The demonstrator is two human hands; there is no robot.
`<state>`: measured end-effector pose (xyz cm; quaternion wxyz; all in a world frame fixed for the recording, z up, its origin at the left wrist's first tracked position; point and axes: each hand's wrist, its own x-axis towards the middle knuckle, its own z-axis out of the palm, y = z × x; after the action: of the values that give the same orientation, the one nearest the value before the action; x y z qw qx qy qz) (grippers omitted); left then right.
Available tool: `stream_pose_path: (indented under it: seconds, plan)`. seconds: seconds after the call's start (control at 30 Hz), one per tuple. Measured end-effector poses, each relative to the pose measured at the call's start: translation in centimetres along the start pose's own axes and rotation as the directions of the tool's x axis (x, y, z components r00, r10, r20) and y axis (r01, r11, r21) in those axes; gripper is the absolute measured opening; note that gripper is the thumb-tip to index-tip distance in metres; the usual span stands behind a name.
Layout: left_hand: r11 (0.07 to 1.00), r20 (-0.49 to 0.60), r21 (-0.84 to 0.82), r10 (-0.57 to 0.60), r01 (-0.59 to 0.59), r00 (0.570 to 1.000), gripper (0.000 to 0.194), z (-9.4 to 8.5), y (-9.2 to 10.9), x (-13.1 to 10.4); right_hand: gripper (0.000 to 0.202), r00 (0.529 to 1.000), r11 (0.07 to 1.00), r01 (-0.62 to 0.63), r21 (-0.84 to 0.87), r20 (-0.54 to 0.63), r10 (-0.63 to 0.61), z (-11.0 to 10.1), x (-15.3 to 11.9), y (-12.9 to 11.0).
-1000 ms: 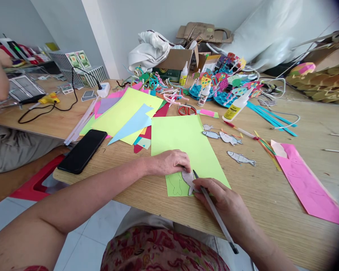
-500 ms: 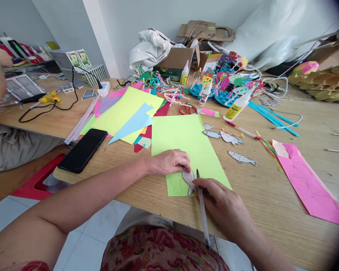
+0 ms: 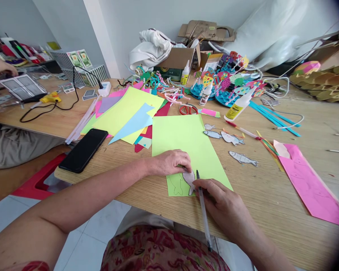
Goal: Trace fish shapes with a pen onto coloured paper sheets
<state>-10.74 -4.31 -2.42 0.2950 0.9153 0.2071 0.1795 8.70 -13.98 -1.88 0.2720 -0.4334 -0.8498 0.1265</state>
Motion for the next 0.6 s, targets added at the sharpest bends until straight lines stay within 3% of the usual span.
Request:
stream_pose_path:
  seconds: [0.4, 0.6]
  plan:
    - [1.000, 0.020, 0.010, 0.007, -0.007, 1.000, 0.009, -0.1, 0.1, 0.1, 0.019, 1.000, 1.000, -0.014, 0.025, 0.018, 0.013, 0.0, 0.1, -0.1]
    - [1.000, 0.054, 0.001, 0.029, -0.029, 0.998, 0.008, -0.4, 0.0, 0.4, 0.011, 0.971, 0.953, -0.229, 0.198, 0.113, 0.210, -1.9, 0.8, -0.8]
